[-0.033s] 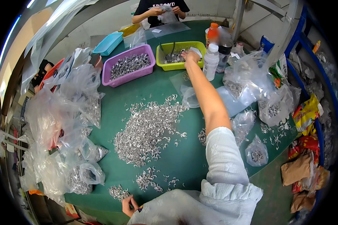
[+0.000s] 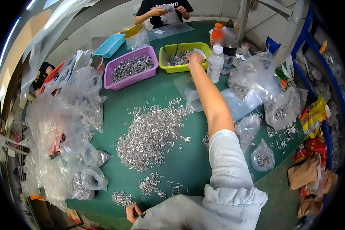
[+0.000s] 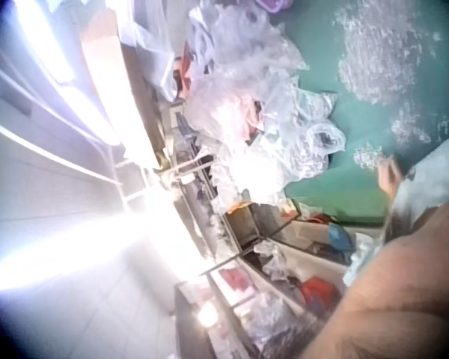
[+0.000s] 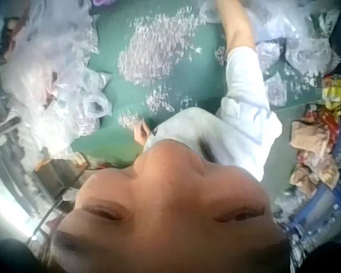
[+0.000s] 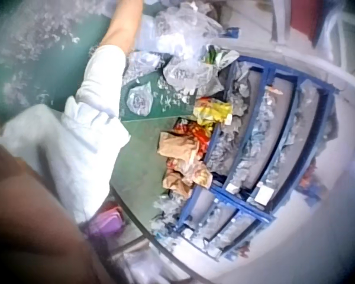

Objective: The person sorts small metal crescent-shaped components on a workbench, picking them up by hand and placing them into different piles or bags.

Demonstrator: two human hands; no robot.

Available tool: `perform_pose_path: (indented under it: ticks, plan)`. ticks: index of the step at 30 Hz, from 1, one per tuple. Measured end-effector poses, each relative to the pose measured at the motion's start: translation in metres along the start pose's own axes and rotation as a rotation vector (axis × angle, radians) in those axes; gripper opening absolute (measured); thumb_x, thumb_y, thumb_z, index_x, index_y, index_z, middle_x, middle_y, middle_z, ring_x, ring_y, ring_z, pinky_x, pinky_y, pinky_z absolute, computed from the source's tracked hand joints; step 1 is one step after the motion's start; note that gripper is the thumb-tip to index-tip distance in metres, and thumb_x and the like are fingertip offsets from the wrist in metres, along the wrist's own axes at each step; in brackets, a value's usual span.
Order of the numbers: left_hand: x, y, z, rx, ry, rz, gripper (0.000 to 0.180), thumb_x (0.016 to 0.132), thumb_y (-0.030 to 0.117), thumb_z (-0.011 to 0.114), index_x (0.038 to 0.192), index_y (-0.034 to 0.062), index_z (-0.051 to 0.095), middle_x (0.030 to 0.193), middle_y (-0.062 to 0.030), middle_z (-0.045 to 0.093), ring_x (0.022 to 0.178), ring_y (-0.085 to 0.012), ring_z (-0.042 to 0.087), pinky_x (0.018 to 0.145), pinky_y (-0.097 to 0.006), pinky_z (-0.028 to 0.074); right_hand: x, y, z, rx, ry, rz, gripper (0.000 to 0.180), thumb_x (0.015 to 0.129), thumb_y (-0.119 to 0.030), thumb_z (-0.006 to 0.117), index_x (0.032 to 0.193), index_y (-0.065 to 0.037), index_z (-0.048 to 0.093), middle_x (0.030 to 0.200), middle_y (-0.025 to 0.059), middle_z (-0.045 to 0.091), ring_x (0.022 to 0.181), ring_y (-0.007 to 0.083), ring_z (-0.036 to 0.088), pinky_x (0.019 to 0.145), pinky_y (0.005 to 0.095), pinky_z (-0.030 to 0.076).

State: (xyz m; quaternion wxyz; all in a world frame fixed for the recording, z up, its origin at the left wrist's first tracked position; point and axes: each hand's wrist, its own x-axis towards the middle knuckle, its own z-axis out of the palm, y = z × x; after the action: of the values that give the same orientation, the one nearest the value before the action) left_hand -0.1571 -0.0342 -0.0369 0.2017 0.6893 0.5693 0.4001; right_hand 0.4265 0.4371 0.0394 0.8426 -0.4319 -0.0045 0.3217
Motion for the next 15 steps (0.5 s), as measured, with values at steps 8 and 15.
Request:
perform_pose_path:
  ticks: [8,15]
  plan:
    - [-0.065,-0.152,0.011,-0.052,-0.213,0.029,0.021,0.077,0.003,0.062,0.097,-0.0001,0.067,0.065,-0.0092,0.059,0.052,-0.0207,0.055,0.052,-0.031,0.044,0.159,-0.018,0.000,0.164,0.362,-0.370,0.035,0.089,-0.002,0.045,0.122,0.009,0.045,0.111,0.0235,0.059,0.089,0.0363,0.064,0.067,0.0384,0.057]
    - [-0.108,-0.162,-0.023,0.037,-0.299,0.040,0.019,0.080,0.007,0.065,0.098,0.0011,0.065,0.056,-0.0083,0.055,0.046,-0.0219,0.050,0.049,-0.034,0.043,0.126,-0.002,0.013,-0.015,0.542,-0.602,0.036,0.090,-0.012,0.052,0.120,0.008,0.054,0.120,0.0197,0.060,0.100,0.0293,0.062,0.087,0.0365,0.048]
